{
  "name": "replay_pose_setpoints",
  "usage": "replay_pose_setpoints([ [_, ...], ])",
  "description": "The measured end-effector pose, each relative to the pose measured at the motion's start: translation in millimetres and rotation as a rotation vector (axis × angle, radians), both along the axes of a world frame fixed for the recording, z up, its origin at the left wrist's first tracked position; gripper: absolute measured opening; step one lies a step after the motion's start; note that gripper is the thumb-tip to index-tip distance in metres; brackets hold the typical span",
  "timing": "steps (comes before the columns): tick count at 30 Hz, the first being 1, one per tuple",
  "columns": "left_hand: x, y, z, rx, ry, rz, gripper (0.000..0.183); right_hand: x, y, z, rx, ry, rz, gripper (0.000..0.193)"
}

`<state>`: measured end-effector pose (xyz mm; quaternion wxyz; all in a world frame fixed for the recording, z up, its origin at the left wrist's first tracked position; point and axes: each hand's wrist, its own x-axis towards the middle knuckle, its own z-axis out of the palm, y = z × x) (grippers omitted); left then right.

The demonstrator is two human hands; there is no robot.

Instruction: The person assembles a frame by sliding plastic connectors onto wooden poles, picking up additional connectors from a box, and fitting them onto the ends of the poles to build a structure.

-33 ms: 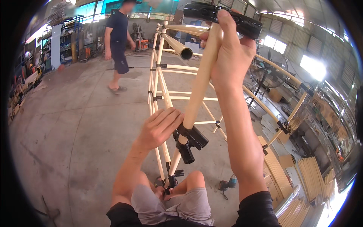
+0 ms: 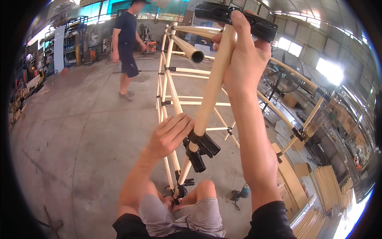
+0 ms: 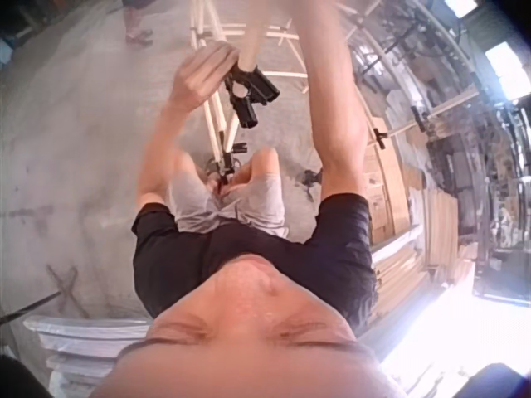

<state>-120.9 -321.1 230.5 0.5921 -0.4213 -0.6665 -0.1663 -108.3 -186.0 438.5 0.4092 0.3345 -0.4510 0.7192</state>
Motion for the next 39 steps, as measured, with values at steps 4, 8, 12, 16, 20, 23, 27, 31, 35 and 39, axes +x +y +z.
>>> replay_pose_setpoints([
  [4,-4.9,7.1,-10.5,0.136,-0.051,-0.066,0.044,-1.6,-2.1,-2.0,0.048,0.036,-0.051,0.045],
  [8,-10.8,9.8,1.7,0.137,-0.023,-0.149,0.045,-1.0,4.8,0.0,0.102,-0.076,-0.111,0.041],
  [12,-8.0,1.3,42.5,0.097,0.047,-0.094,0.043,-4.1,-4.9,-0.5,0.038,0.049,-0.021,0.039],
  [16,-3.5,0.2,48.4,0.027,0.033,-0.031,0.042,1.2,2.1,-1.7,0.046,-0.024,-0.127,0.038],
  [20,-9.0,3.2,45.2,0.084,-0.005,-0.108,0.043,1.1,-0.1,-0.4,0.059,-0.019,-0.113,0.038],
  [23,-19.1,15.0,37.3,0.204,-0.125,-0.253,0.046,-3.5,1.3,1.5,0.091,0.0,-0.059,0.039],
  [27,-30.3,14.5,39.5,0.15,-0.163,-0.347,0.05,0.8,-2.6,-0.9,0.05,0.026,-0.027,0.037],
  [31,-33.1,13.0,40.2,0.098,-0.159,-0.307,0.051,-0.5,-1.2,0.8,0.045,0.024,-0.017,0.039],
  [35,-38.1,18.8,36.8,0.134,-0.315,-0.46,0.052,3.1,-1.1,1.7,0.041,0.021,-0.008,0.041],
  [39,-42.6,32.8,28.2,0.242,-0.516,-0.647,0.057,4.9,-3.3,3.4,0.013,0.017,0.002,0.041],
])
